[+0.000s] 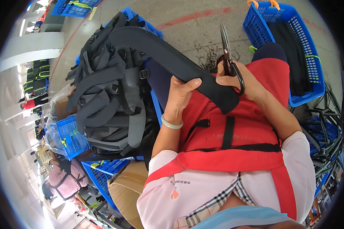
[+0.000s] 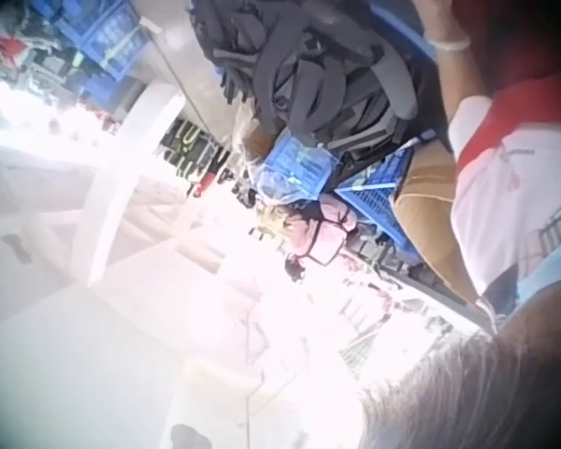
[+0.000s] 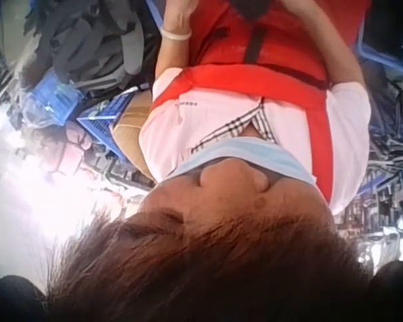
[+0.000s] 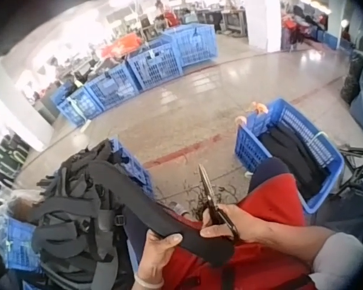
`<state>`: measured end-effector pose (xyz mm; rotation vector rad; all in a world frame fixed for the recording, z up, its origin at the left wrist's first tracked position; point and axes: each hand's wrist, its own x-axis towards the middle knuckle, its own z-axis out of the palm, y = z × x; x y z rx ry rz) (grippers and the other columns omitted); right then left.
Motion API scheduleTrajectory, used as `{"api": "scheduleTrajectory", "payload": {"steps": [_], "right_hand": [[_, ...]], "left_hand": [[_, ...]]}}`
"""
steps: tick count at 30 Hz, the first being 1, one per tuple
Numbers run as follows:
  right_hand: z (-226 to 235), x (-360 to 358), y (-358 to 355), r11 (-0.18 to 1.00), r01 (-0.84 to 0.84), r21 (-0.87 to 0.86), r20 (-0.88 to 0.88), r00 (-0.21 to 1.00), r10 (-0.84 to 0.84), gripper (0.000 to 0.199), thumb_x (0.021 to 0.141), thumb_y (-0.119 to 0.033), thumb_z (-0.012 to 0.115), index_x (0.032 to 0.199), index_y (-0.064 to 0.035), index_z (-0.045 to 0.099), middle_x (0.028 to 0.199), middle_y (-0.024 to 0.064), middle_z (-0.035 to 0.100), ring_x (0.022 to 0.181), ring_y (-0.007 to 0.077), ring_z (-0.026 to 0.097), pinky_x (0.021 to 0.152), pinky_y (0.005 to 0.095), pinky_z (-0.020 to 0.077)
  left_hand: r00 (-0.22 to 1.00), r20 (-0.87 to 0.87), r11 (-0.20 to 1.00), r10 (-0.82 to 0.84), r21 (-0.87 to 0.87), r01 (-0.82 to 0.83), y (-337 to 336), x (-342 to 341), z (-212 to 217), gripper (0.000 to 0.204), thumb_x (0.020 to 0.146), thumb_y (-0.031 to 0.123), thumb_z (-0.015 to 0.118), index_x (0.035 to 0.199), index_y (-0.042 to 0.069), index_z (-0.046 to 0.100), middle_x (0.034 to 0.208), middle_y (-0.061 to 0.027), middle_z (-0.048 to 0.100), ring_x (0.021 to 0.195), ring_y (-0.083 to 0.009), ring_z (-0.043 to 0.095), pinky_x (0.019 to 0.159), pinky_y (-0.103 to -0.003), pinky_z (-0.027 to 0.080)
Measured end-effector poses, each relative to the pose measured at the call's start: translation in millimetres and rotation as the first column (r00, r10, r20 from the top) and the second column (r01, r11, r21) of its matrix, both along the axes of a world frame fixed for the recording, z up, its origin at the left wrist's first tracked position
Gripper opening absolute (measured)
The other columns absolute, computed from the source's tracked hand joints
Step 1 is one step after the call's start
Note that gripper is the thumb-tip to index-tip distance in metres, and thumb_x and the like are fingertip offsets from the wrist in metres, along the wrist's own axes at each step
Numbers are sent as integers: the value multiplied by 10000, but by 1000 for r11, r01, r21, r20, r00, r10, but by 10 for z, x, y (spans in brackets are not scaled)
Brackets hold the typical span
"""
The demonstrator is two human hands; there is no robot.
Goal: Trimming excess material and loose threads from black backpack straps using scissors.
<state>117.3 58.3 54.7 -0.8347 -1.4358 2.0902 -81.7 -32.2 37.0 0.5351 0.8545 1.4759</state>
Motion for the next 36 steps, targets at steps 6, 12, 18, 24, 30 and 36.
{"api": "scheduleTrajectory", "payload": {"steps": [6, 12, 18, 24, 30, 36], "right_hand": [[-103, 9, 46, 931, -119, -344, -159, 985, 67, 259, 813, -242, 752, 882, -73, 568, 735, -13, 541, 646, 87, 516, 589, 225, 406], [11, 88, 153, 989, -69, -132, 13, 997, 71, 237, 827, -185, 742, 927, -55, 571, 765, -15, 551, 693, 64, 518, 618, 204, 415], [-65, 1, 119, 990, 69, 120, -13, 998, -68, 249, 813, -112, 753, 952, -26, 566, 775, -56, 499, 724, 31, 466, 654, 188, 398], [-25, 216, 133, 999, 28, 44, 209, 977, -36, 332, 823, -214, 752, 1007, -14, 562, 741, -22, 476, 696, 67, 429, 617, 231, 383], [191, 625, 62, 924, -270, 272, 482, 869, 113, 628, 728, -386, 794, 1135, -7, 502, 771, 86, 488, 699, 190, 483, 633, 327, 412], [252, 626, -20, 891, -400, 216, 607, 770, 199, 727, 654, -407, 825, 1158, -10, 482, 854, 154, 550, 758, 285, 563, 665, 381, 435]], "left_hand": [[996, 60, 996, -69, -56, 72, 51, 35, -59, 246, 778, -33, 730, 1005, 23, 654, 946, -60, 688, 863, -172, 656, 808, -309, 519], [999, 32, 998, 37, -44, -36, 171, 30, -23, 238, 797, -17, 719, 1019, 16, 639, 967, -75, 679, 869, -183, 657, 811, -312, 525], [995, -32, 994, 95, -44, -96, 261, 167, 9, 255, 786, -30, 724, 1020, 28, 638, 965, -57, 670, 886, -167, 646, 833, -309, 515], [992, -124, 999, 31, -39, -36, 234, 113, -66, 286, 757, -70, 729, 1010, 33, 643, 956, -50, 668, 879, -164, 644, 826, -307, 517], [991, -127, 999, 42, -9, -44, 233, 5, -7, 289, 755, -82, 724, 1012, 28, 650, 960, -63, 677, 892, -178, 651, 830, -321, 524], [995, -79, 998, 57, -11, -58, 195, 7, -48, 287, 757, -81, 723, 1010, 37, 655, 959, -67, 681, 908, -190, 653, 862, -337, 519]]}}
